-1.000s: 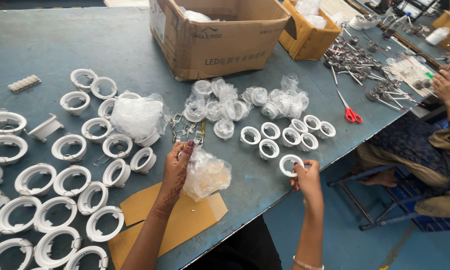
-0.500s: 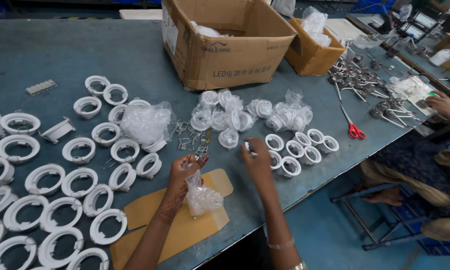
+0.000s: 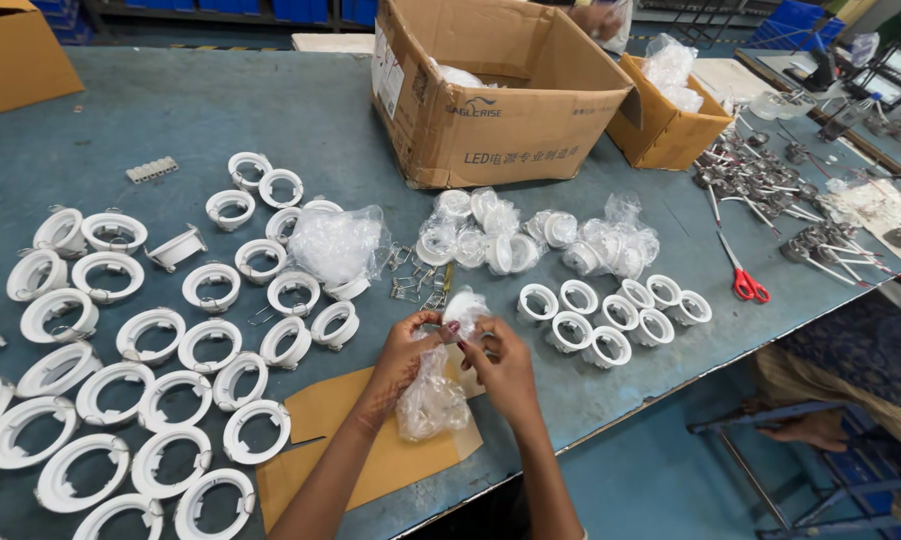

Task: The person wraps white circular LED light fixtures individually in clear plastic bags. They pick up each fixture, place it into a bag, and set the wrapped item on the table. The person repeats this process for multiple units.

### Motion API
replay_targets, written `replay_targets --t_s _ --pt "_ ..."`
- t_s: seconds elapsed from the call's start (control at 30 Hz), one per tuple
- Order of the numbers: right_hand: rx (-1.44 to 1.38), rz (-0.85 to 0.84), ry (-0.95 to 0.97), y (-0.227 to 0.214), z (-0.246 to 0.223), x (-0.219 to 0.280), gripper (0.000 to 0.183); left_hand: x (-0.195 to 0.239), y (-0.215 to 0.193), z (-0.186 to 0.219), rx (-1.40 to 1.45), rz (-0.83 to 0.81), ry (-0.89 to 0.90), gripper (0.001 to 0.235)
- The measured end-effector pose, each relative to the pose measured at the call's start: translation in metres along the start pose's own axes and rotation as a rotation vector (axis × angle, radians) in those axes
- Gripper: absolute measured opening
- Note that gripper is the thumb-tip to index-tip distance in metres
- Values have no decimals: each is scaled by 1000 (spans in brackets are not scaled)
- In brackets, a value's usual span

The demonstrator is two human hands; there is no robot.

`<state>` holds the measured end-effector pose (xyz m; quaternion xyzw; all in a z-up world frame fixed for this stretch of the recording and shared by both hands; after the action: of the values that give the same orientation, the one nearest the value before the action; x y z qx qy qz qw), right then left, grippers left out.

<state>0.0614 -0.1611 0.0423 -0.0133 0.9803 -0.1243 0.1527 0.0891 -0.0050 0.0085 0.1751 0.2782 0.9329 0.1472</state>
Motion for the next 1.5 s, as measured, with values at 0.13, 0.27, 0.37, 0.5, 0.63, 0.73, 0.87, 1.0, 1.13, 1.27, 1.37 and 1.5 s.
replay_targets --t_s 0.13,0.27,0.37,0.5,0.63,0.73,0.87,1.0,1.13,1.27,1.37,1.5 --pt "-434 24 -20 -4 -4 18 14 0 -3 9 -236 3 95 28" --pt "-854 159 103 -18 14 26 13 -5 3 0 -201 -57 106 25" --pt "-1145 187 43 -25 10 28 14 -8 2 -2 -63 -95 93 24" --pt "-1253 253 92 -36 7 31 22 -9 -6 -5 23 -70 -4 23" --pt "-1020 236 8 -57 -7 30 16 -9 -7 -6 24 -18 -47 18" --pt "-481 130 52 -63 -13 33 24 -3 -7 10 -81 55 122 20" --pt "-59 90 78 -65 -24 43 18 9 -1 24 -257 90 218 21" --pt "281 104 -393 -70 -80 50 19 25 14 41 -532 133 390 23" --pt "-160 -23 -399 -66 -90 52 20 25 15 34 -579 205 189 23" --pt "-218 -269 -129 -36 -61 53 30 24 27 29 -460 73 182 21" --pt "-218 -248 12 -21 -34 52 40 25 37 25 -450 -31 196 20" --pt "-471 -97 212 -17 1 57 40 28 41 24 -597 -12 232 27"
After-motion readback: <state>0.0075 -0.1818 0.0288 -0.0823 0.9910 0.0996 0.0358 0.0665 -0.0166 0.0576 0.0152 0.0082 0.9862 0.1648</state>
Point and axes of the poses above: each hand's wrist, its own x-axis away from the middle knuckle, its own y-axis out of the palm, z = x × y, the point moved 8 cm from there along -x, towards the middle knuckle, and after that the axes turned 11 degrees about -y, right-handed, at the moved point
